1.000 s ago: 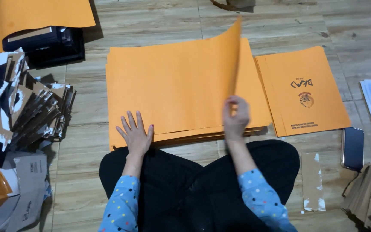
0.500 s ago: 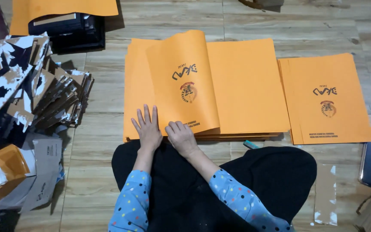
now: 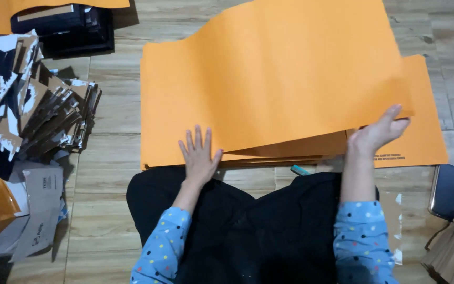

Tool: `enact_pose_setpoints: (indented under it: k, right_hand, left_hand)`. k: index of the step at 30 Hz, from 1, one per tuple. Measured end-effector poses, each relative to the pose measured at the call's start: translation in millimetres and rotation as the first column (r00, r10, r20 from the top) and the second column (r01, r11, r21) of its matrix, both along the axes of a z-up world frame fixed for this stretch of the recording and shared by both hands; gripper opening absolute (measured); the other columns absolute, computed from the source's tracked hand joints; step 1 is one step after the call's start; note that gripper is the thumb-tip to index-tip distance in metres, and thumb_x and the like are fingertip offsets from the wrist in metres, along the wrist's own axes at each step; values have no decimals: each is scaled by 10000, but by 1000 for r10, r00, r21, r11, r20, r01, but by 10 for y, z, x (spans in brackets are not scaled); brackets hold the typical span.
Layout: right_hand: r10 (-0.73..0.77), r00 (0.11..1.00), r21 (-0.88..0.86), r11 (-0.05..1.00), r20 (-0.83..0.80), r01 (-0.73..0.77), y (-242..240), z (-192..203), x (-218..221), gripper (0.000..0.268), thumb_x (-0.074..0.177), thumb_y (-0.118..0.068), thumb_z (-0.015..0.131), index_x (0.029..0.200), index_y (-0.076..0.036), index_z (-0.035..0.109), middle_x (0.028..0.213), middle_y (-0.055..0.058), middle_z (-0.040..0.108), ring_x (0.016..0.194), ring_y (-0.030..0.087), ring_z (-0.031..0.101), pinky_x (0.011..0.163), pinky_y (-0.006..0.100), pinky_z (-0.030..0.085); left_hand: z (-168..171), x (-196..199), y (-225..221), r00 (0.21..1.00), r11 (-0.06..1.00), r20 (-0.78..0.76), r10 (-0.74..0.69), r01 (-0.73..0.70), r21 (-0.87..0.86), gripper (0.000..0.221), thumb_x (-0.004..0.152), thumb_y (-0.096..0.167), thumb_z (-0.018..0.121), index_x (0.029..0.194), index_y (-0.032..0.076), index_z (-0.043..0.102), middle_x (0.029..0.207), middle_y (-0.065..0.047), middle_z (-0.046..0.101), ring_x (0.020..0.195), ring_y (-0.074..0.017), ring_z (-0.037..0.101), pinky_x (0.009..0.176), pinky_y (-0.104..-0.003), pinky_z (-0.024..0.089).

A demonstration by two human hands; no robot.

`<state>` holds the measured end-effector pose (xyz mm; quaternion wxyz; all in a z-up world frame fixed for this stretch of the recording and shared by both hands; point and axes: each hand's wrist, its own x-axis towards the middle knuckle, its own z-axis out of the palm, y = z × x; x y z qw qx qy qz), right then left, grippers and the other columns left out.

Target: Organizing and marking orange folders using a cardboard template on the floor.

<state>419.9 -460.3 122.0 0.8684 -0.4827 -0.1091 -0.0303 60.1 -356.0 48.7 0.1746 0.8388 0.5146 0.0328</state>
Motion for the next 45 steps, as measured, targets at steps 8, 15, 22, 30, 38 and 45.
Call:
enact_pose_setpoints:
  k: [8, 15, 22, 30, 38, 45]
  right_hand:
    - [126, 809, -526, 814, 574, 247, 0, 185, -514, 133, 985, -173, 458, 999, -52, 407, 908, 48, 374, 572, 83, 259, 498, 249, 204]
    - [528, 467, -634, 768, 709, 94, 421, -124, -1902, 108, 791, -29, 567, 836, -94, 493, 1063, 69, 626, 959, 245, 609, 801, 308, 475]
    - [782, 201, -807, 564, 590, 175, 674, -709, -2502, 112, 816, -219, 492, 881, -127, 496, 1079, 76, 546, 1063, 269, 528, 837, 346, 450]
    - [790, 289, -840, 490, 541, 233, 701, -222, -1657, 359, 819, -401, 571, 1035, -116, 536, 1157, 157, 485, 1114, 368, 452, 920, 455, 335]
    - [816, 525, -969, 232, 240, 84, 616, -368, -1228, 655, 797, -387, 619, 1360, -157, 376, 1407, 251, 183, 1223, 478, 320, 987, 586, 258]
    - [832, 479, -960, 241, 281, 143, 651, -427, -1198, 646, 815, -411, 606, 1360, -145, 385, 1406, 252, 184, 1197, 469, 369, 982, 582, 265]
  left_hand:
    - [40, 273, -114, 991, 989, 75, -109, 101, 108, 599, 888, 494, 314, 1391, 174, 258, 1464, -93, 145, 1332, -354, 91, 1032, -566, 59]
    - [-118, -129, 473, 940, 995, 332, -79, 96, -34, 350, 926, 507, 310, 1126, 370, 562, 1159, 129, 549, 1101, -139, 498, 877, -369, 388]
    - [-7, 12, 794, 890, 895, 332, 312, -158, -418, 333, 744, 562, 558, 781, 240, 633, 661, 32, 621, 770, -234, 633, 697, -353, 470]
    - [-8, 30, 871, 917, 898, 230, 326, -225, -377, 314, 667, 465, 688, 658, 177, 565, 569, 41, 571, 641, -247, 613, 613, -334, 445]
    - [303, 41, 930, 946, 921, 238, 221, -122, -371, 269, 703, 363, 670, 699, 111, 576, 585, -25, 607, 670, -290, 622, 635, -358, 460]
    - [123, -325, 1066, 950, 990, 309, -45, 2, 138, 460, 718, 423, 629, 1107, 204, 516, 1103, -16, 455, 1120, -249, 386, 912, -418, 274]
